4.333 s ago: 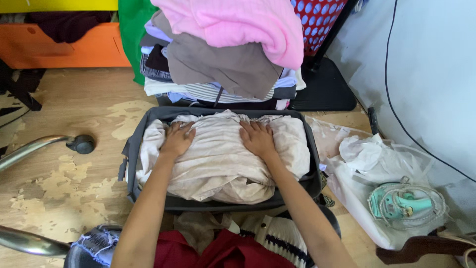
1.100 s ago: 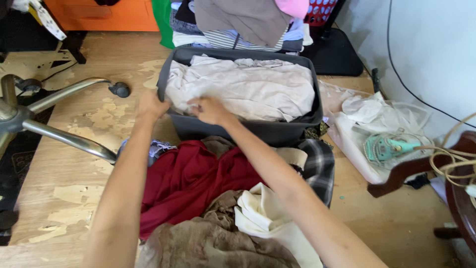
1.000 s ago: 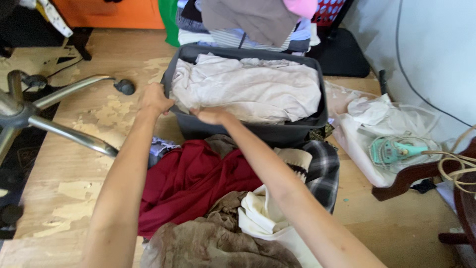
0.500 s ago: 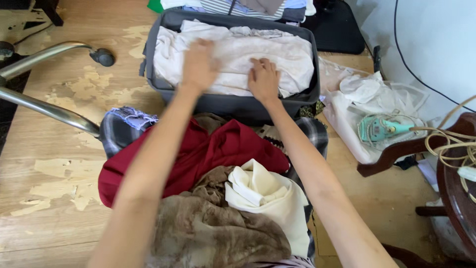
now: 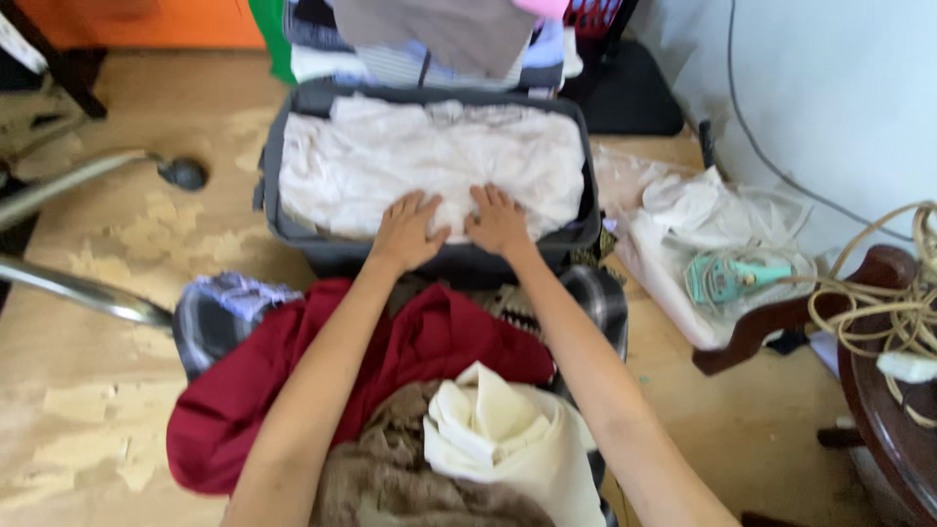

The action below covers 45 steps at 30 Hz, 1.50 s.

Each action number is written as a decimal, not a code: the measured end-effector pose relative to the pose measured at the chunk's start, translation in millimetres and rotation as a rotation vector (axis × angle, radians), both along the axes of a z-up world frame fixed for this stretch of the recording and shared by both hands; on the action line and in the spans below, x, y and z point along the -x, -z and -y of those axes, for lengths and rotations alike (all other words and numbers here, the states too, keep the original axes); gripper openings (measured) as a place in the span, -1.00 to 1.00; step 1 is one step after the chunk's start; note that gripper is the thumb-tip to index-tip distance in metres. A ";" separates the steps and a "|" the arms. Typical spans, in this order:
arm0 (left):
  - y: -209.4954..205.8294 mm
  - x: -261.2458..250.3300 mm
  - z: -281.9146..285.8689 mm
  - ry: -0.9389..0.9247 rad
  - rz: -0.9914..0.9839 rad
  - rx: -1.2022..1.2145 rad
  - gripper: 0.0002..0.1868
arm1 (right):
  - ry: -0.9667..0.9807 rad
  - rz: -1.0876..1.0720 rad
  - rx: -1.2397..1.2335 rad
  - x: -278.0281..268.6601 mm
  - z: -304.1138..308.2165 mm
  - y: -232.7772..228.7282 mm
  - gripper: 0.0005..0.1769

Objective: The person folds and places various clothing items into an open suitcase. They handle a white shirt, a dark top, a pink garment, a blue patterned item, and a red top, arranging them inside the suitcase.

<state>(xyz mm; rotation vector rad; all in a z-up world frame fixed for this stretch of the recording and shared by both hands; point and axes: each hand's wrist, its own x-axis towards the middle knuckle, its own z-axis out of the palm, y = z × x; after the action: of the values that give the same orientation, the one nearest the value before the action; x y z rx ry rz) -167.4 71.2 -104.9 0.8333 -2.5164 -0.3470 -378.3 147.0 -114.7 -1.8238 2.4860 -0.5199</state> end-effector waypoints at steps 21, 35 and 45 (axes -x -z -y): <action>-77.4 -46.4 -7.3 0.051 -0.077 -0.096 -0.63 | -0.589 0.514 -0.544 -54.8 -140.6 -127.6 -0.35; -125.5 -70.0 -3.8 0.290 -0.292 -0.584 -0.52 | -0.521 0.609 0.209 -16.3 -85.7 -184.5 -0.35; -168.9 -41.4 -9.9 0.394 -0.233 -0.394 -0.52 | -0.245 0.905 1.050 73.4 -10.5 -278.8 -0.93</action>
<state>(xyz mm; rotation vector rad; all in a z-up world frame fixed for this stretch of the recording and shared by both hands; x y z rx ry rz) -126.0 81.0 64.0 0.3885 -2.4097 -1.0328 -451.7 157.5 164.1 -1.4067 1.3721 -2.2591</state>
